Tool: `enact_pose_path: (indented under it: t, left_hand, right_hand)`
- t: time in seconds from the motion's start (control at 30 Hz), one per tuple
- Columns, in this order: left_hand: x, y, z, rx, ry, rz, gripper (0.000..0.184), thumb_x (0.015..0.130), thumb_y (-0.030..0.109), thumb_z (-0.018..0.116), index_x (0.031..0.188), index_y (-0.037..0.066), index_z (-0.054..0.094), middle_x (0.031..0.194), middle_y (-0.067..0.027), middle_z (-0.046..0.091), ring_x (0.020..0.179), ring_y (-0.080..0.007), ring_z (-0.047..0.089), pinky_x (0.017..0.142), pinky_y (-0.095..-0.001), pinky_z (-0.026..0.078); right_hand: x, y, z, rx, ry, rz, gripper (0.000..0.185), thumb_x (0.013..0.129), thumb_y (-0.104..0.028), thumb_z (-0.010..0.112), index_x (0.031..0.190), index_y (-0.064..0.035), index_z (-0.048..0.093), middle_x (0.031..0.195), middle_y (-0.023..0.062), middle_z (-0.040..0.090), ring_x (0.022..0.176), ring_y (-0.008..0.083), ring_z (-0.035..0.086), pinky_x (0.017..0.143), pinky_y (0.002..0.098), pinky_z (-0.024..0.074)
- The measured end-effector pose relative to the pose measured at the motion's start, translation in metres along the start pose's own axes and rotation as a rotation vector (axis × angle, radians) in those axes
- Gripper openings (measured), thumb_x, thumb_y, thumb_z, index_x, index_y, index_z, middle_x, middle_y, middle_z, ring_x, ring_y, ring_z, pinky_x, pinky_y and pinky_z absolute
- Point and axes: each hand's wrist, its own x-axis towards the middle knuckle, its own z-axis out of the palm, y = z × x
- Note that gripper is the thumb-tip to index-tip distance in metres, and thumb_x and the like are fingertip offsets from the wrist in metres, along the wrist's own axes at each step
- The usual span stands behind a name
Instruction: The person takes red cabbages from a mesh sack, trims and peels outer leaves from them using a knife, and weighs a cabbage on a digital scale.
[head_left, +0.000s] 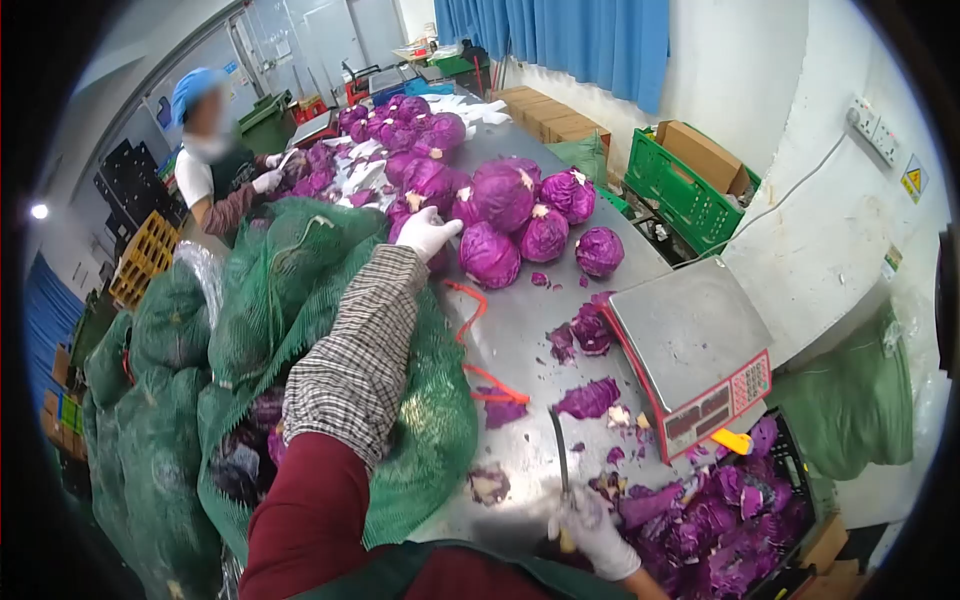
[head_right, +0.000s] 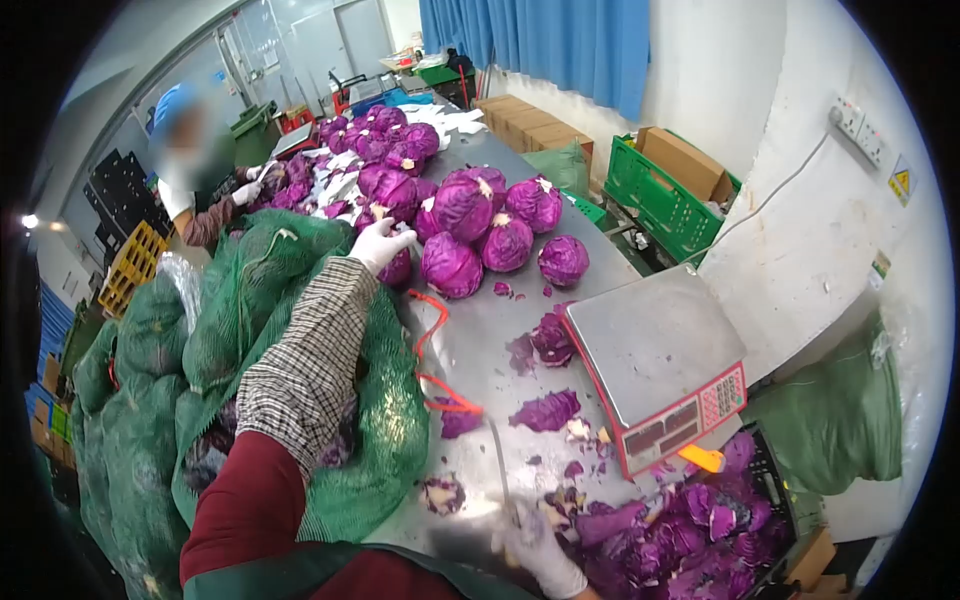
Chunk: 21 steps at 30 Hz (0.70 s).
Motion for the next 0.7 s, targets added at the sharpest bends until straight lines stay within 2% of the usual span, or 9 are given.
enact_pose_path:
  t: [0.03,0.07,0.13,0.17,0.2,0.3,0.43,0.57,0.7]
  left_hand:
    - [-0.019,-0.002,-0.014,-0.001,0.015,0.014,0.082,0.074,0.047,0.072,0.130,-0.008,0.048,0.121,-0.0237,0.059,0.112,-0.0287,0.058,0.099,-0.0345,0.043]
    - [-0.034,-0.014,-0.022,-0.107,0.051,0.031,0.079,0.074,0.046,0.073,0.126,-0.009,0.052,0.121,-0.0244,0.059,0.114,-0.0288,0.057,0.099,-0.0344,0.042]
    - [-0.083,-0.028,-0.044,-0.235,0.079,0.025,0.070,0.078,0.039,0.073,0.125,-0.010,0.052,0.121,-0.0230,0.059,0.115,-0.0286,0.056,0.099,-0.0352,0.042]
    - [-0.117,-0.022,-0.064,-0.273,0.056,0.007,0.067,0.080,0.036,0.073,0.124,-0.010,0.052,0.122,-0.0226,0.059,0.115,-0.0284,0.056,0.100,-0.0353,0.042]
    - [-0.149,-0.020,-0.082,-0.284,0.049,-0.029,0.066,0.080,0.034,0.073,0.125,-0.009,0.052,0.123,-0.0222,0.059,0.115,-0.0269,0.056,0.100,-0.0343,0.042]
    - [-0.241,-0.030,-0.134,-0.299,0.044,-0.100,0.062,0.082,0.031,0.073,0.125,-0.009,0.052,0.123,-0.0209,0.058,0.115,-0.0237,0.056,0.099,-0.0318,0.042]
    - [-0.338,-0.088,-0.172,-0.261,0.041,-0.146,0.056,0.085,0.025,0.071,0.125,-0.010,0.052,0.122,-0.0208,0.059,0.113,-0.0247,0.058,0.097,-0.0336,0.045]
    - [-0.425,-0.098,-0.201,0.392,-0.111,-0.155,0.059,0.082,0.035,0.069,0.122,-0.007,0.055,0.119,-0.0234,0.060,0.112,-0.0349,0.058,0.097,-0.0382,0.045]
    - [-0.465,-0.144,-0.225,0.635,-0.055,-0.079,0.067,0.081,0.047,0.065,0.120,-0.005,0.053,0.122,-0.0233,0.054,0.121,-0.0370,0.046,0.104,-0.0399,0.037]
  right_hand:
    - [0.003,-0.022,0.002,-0.124,-0.017,0.060,0.037,0.094,-0.011,0.056,0.127,0.0021,0.045,0.082,0.0036,0.061,0.062,0.0080,0.054,0.060,0.0203,0.0452]
    - [0.011,-0.038,0.014,-0.238,-0.056,-0.191,0.039,0.092,-0.005,0.058,0.128,0.0020,0.044,0.090,0.0032,0.061,0.065,0.0083,0.055,0.060,0.0208,0.0465]
    - [0.013,-0.114,0.062,-0.653,-0.174,-0.429,0.041,0.090,-0.005,0.062,0.128,0.0013,0.049,0.096,0.0091,0.064,0.068,0.0099,0.060,0.057,0.0261,0.0495]
    - [0.013,-0.142,0.090,-0.678,-0.238,-0.742,0.035,0.090,-0.007,0.059,0.123,0.0011,0.053,0.089,0.0100,0.064,0.065,0.0139,0.062,0.056,0.0284,0.0512]
    - [0.003,-0.175,0.119,-1.010,-0.370,-0.854,0.030,0.091,-0.014,0.054,0.119,-0.0007,0.055,0.082,0.0067,0.064,0.064,0.0176,0.063,0.057,0.0296,0.0528]
    - [-0.018,-0.200,0.189,-1.313,-0.675,-1.121,0.032,0.091,-0.012,0.055,0.120,-0.0005,0.054,0.084,0.0080,0.064,0.065,0.0172,0.063,0.059,0.0294,0.0522]
    - [-0.029,-0.194,0.234,-1.398,-0.818,-1.201,0.035,0.090,-0.010,0.058,0.123,-0.0001,0.053,0.086,0.0098,0.065,0.068,0.0168,0.062,0.061,0.0290,0.0514]
    - [-0.032,-0.189,0.258,-1.384,-0.838,-1.182,0.039,0.089,-0.009,0.060,0.126,0.0002,0.052,0.089,0.0117,0.065,0.070,0.0163,0.062,0.064,0.0287,0.0505]
    - [-0.008,-0.180,0.257,-1.213,-0.677,-0.892,0.043,0.088,-0.007,0.062,0.128,0.0006,0.050,0.091,0.0135,0.065,0.072,0.0158,0.061,0.067,0.0283,0.0497]
